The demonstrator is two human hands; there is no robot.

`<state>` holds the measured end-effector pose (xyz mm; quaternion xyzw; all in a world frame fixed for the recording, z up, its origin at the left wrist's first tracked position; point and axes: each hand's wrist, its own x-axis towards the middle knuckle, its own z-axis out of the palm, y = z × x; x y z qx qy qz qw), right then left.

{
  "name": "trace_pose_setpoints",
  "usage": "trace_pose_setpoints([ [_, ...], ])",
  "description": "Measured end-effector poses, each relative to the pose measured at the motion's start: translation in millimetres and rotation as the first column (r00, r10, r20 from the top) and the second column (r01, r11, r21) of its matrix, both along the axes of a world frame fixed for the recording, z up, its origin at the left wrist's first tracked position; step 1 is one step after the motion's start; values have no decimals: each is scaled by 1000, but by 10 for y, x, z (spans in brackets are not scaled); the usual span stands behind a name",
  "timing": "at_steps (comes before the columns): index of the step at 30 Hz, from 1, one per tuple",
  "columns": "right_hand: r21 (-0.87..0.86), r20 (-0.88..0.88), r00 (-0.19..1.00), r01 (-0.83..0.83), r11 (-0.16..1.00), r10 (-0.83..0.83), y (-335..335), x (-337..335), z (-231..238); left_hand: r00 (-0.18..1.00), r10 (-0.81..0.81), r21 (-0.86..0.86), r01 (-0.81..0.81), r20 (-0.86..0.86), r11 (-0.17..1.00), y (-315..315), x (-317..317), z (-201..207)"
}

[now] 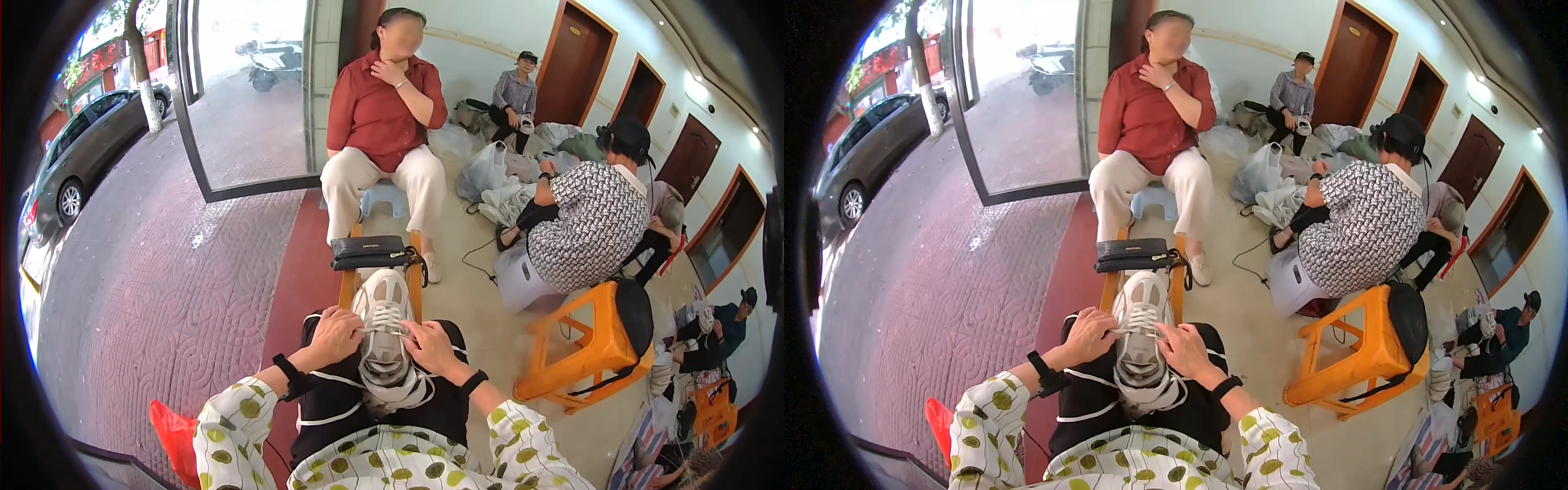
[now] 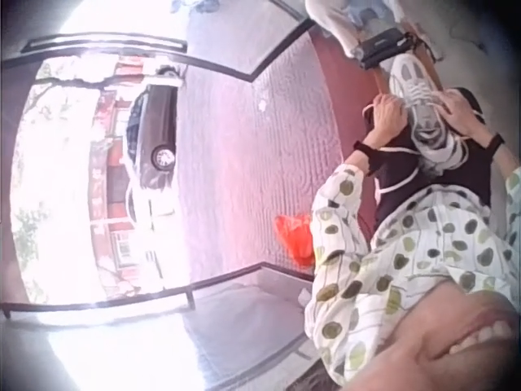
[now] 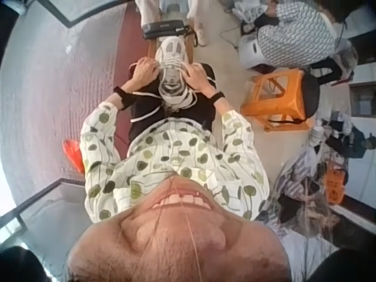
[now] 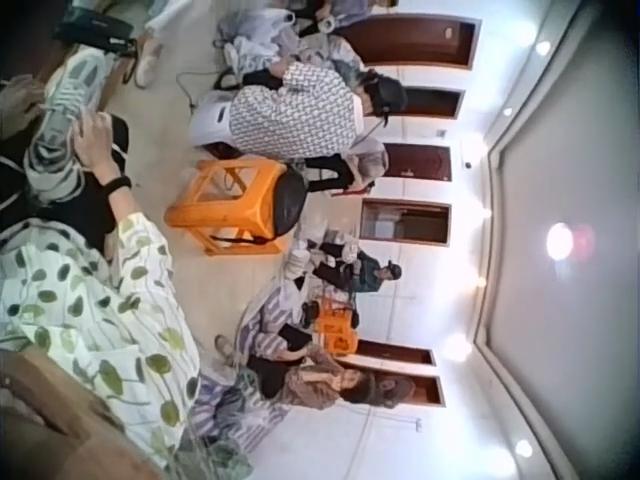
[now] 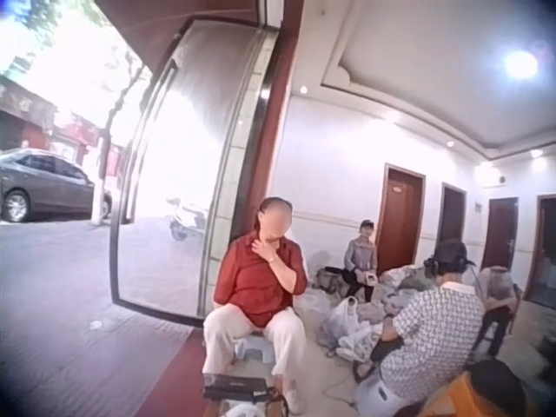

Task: The recorder is lacing and unlacing a shoe while sitting in a workshop area.

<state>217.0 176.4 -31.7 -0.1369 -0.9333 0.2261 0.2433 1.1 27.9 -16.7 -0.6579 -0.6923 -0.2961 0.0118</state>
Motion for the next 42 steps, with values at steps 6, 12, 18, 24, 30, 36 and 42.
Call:
trace_pose_setpoints([
  [6,-442,16,1000,-7,897,15,87,84,280,849,78,-184,23,522,983,-129,-23,552],
  [12,-650,-71,985,72,757,-155,395,274,266,677,169,-205,-27,716,978,-348,-305,275],
  [18,-221,-105,967,206,953,-234,442,520,125,641,231,-193,-130,732,973,-421,-278,123],
  [24,10,-72,986,150,989,-149,301,200,-82,939,187,43,-208,288,977,-207,-120,249],
  [30,-193,-65,987,131,972,-146,280,17,-146,971,181,17,-185,157,983,-167,-135,21],
  [36,-223,32,986,165,961,-162,505,263,-256,962,108,81,-132,249,988,7,-118,-75],
  [42,-166,-67,987,132,977,-144,447,297,-288,964,149,41,-162,222,986,-34,-37,-97],
])
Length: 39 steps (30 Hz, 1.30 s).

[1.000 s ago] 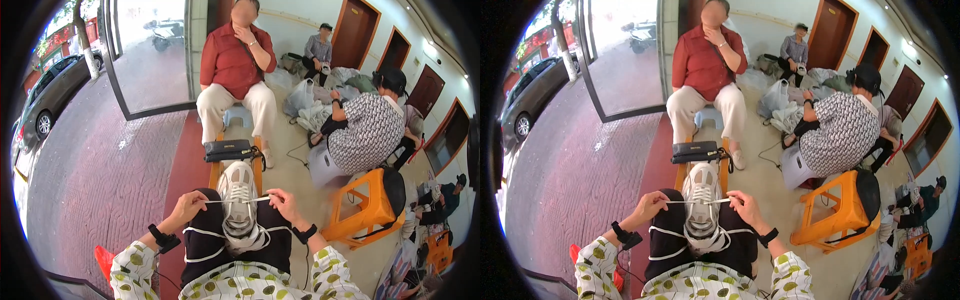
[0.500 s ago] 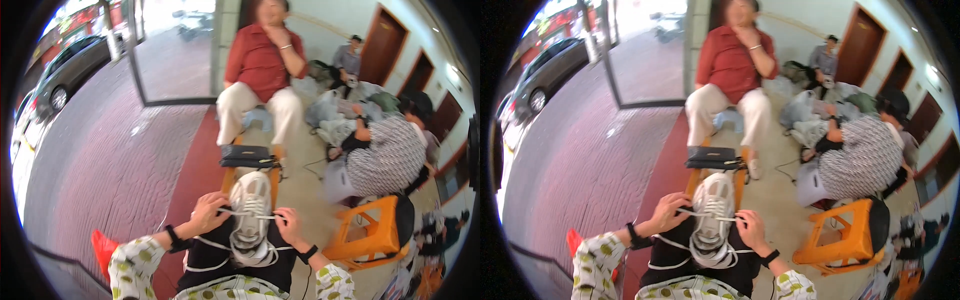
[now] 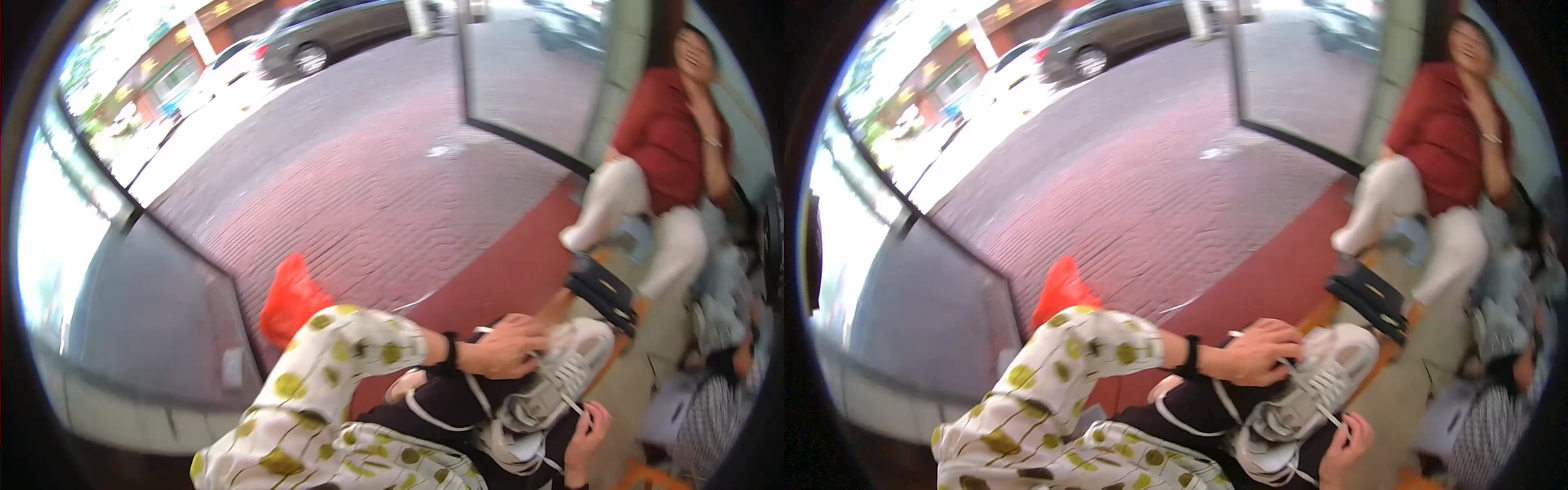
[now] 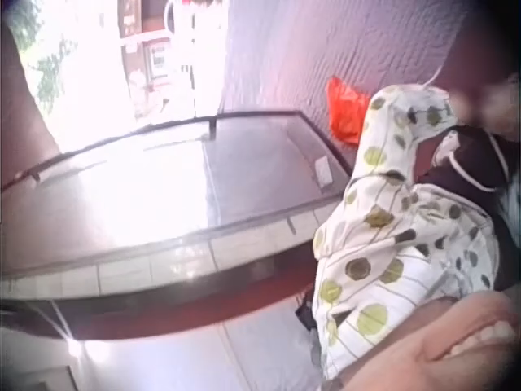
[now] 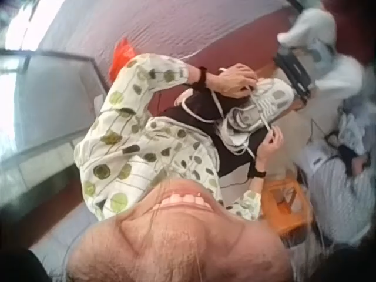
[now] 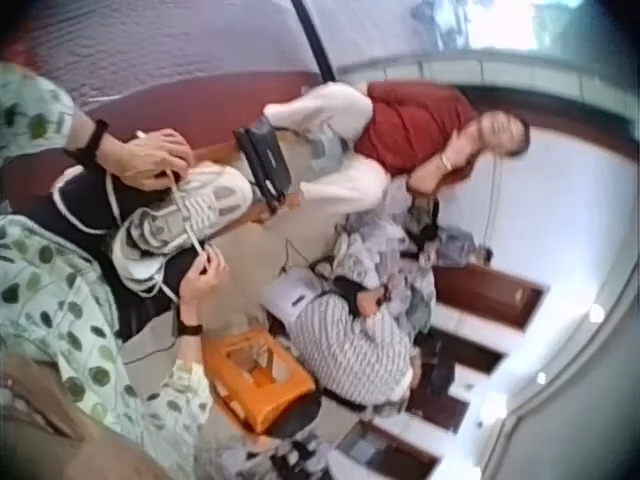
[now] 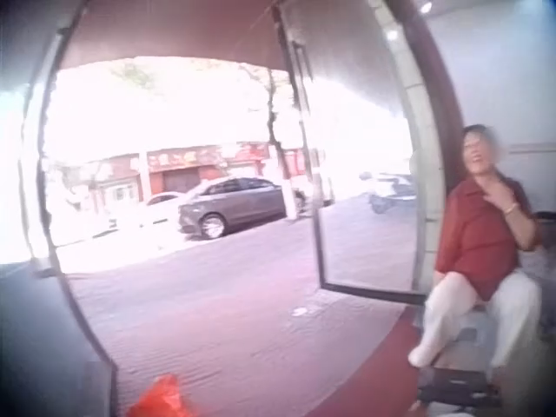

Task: The recorder is lacing and unlacing a shoe while sitting in a workshop area.

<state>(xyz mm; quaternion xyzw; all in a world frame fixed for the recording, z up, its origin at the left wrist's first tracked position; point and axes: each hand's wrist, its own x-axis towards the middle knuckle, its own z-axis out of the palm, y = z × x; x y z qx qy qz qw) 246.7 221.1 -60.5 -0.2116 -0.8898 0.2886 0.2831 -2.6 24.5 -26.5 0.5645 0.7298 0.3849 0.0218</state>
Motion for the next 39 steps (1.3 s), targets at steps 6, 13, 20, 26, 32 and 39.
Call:
trace_pose_setpoints([
  [6,-9,-121,991,-56,998,54,-61,-220,-158,999,23,-23,-24,-22,999,-40,-59,52],
  [13,63,-64,996,65,996,-61,-54,-156,163,999,-9,-33,8,-30,999,73,-56,213],
  [20,77,17,998,54,996,-55,-97,-19,143,998,-33,-45,31,-56,998,38,31,206],
  [26,-42,-93,995,-46,998,42,-180,-327,-20,997,69,7,-68,-40,998,-243,-125,65],
  [32,-64,1,999,-40,997,40,109,-114,-54,1000,13,47,-13,0,999,65,-108,-92],
  [39,-1,109,994,-2,1000,2,157,28,125,1000,15,156,-17,14,988,179,64,-116],
])
